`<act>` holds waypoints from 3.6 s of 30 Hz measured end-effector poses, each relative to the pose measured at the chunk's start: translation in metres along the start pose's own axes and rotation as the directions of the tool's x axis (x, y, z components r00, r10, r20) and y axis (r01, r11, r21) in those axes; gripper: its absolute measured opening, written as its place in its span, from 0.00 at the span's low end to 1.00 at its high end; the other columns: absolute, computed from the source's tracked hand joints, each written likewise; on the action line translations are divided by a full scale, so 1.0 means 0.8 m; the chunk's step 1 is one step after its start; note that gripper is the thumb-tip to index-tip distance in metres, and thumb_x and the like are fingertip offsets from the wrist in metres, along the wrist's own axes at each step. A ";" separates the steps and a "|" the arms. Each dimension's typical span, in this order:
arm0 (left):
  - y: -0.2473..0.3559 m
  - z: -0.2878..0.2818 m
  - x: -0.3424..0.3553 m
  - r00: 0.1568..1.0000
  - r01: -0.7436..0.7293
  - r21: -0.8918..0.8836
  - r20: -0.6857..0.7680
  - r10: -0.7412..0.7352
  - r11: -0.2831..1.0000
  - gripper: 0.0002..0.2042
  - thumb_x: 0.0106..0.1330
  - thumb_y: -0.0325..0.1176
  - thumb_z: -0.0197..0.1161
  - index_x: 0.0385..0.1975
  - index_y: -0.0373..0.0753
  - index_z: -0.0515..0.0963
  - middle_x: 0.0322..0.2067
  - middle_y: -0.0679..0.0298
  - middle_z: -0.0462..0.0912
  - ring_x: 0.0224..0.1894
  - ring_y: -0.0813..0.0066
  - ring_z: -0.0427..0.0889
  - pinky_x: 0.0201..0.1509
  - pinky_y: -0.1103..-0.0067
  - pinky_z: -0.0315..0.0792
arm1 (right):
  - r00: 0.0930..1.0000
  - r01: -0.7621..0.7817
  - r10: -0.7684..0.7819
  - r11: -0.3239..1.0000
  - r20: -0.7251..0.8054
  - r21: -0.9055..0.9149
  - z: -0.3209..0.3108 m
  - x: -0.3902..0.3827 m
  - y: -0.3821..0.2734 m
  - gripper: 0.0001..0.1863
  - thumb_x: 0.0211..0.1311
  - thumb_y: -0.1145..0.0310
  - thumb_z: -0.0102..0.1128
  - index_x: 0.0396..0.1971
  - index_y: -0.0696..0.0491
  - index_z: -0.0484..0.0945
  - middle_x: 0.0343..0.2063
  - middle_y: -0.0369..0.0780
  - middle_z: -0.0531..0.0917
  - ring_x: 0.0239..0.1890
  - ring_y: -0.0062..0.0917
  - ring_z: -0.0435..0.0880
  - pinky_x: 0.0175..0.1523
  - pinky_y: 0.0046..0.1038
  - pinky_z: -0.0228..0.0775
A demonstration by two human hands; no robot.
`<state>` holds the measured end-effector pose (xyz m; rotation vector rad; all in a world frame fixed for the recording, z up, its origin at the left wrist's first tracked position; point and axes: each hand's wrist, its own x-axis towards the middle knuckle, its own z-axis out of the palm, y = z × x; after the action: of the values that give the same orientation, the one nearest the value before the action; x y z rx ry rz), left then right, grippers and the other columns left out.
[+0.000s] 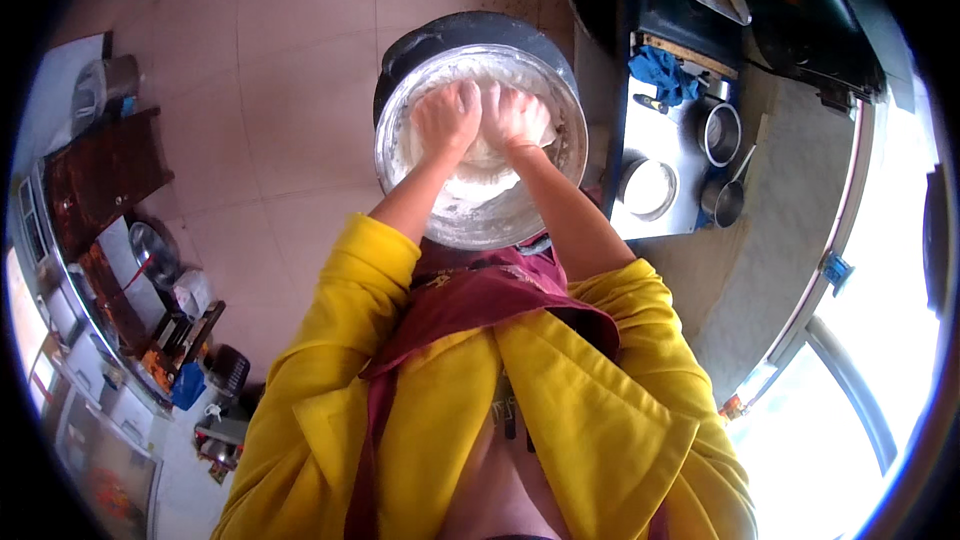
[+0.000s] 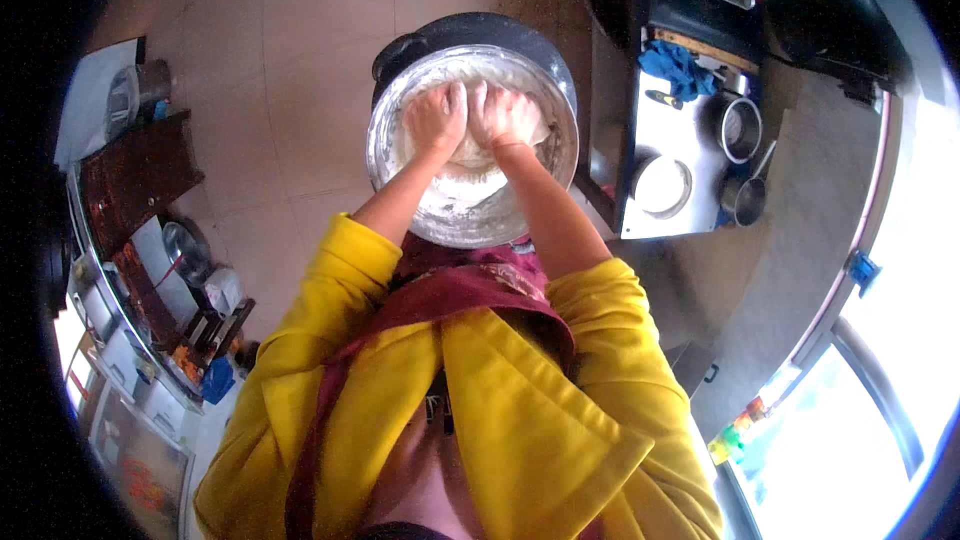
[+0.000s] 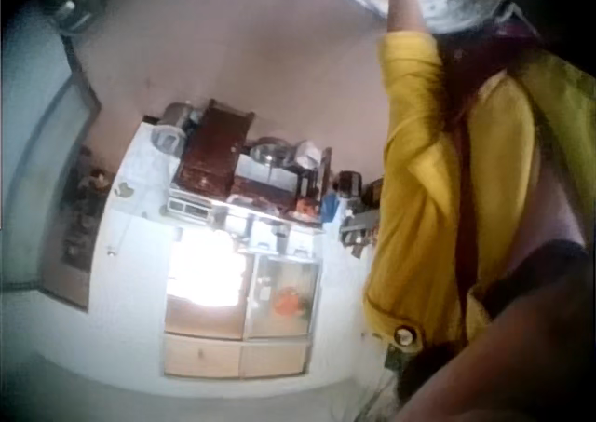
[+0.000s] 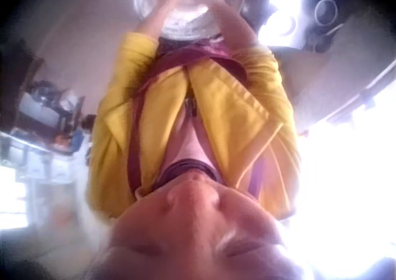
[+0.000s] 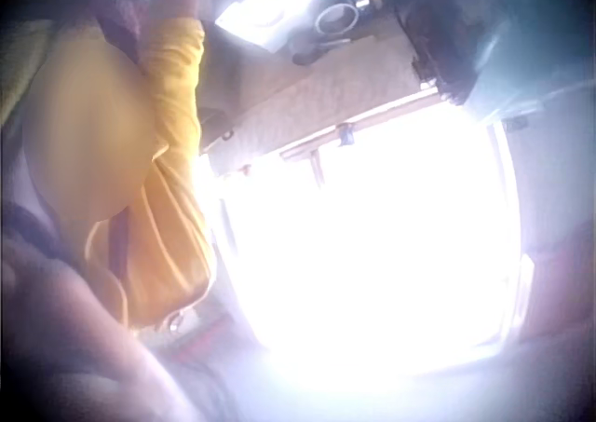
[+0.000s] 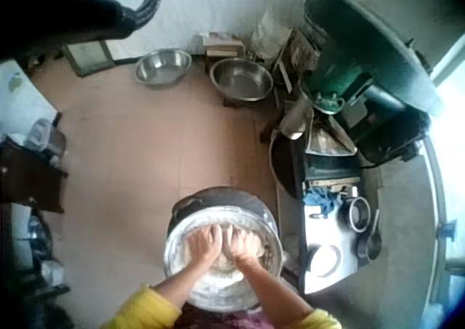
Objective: The person kneads a large mass of white dough inside a metal bowl using both hands. They repeatedly press, fold, and turn the dough to develop its texture throughout the clip.
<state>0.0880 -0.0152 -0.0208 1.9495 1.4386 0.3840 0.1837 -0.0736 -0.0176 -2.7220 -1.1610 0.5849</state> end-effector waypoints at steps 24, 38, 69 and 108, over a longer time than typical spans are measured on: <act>-0.005 -0.013 -0.092 0.966 -0.254 -0.035 -0.058 0.251 0.967 0.07 0.57 0.34 0.53 0.29 0.43 0.78 0.28 0.62 0.81 0.32 0.58 0.78 0.40 0.65 0.68 | 0.909 0.290 -0.213 0.941 -0.358 0.176 0.004 -0.083 0.023 0.10 0.52 0.60 0.52 0.22 0.50 0.77 0.24 0.40 0.80 0.29 0.38 0.78 0.37 0.36 0.68; -0.001 0.014 -0.014 0.991 -0.047 0.170 0.128 0.025 0.984 0.16 0.61 0.44 0.52 0.33 0.42 0.83 0.28 0.52 0.84 0.34 0.50 0.82 0.45 0.62 0.72 | 0.999 0.045 -0.045 0.999 -0.029 0.016 0.010 -0.010 0.017 0.18 0.61 0.58 0.44 0.22 0.51 0.79 0.25 0.48 0.84 0.26 0.44 0.84 0.33 0.41 0.76; 0.001 0.004 -0.055 0.988 -0.149 0.032 0.048 0.147 0.988 0.07 0.57 0.36 0.54 0.23 0.42 0.75 0.25 0.60 0.79 0.33 0.58 0.77 0.43 0.65 0.64 | 0.966 0.218 -0.170 0.941 -0.196 0.260 0.021 -0.058 0.032 0.12 0.58 0.61 0.51 0.23 0.53 0.74 0.25 0.43 0.80 0.29 0.39 0.80 0.36 0.36 0.73; 0.023 -0.040 -0.096 0.924 0.380 -0.215 0.132 -0.359 0.900 0.14 0.69 0.37 0.46 0.37 0.34 0.76 0.39 0.52 0.79 0.46 0.50 0.73 0.56 0.61 0.61 | 0.841 0.542 -0.539 0.838 -0.056 0.062 -0.043 -0.084 -0.017 0.13 0.55 0.63 0.55 0.39 0.51 0.79 0.37 0.43 0.79 0.47 0.41 0.75 0.54 0.40 0.67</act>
<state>0.0557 -0.0783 0.0270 1.4456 1.5846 0.2736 0.1458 -0.1107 0.0375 -2.1659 -1.7574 0.4764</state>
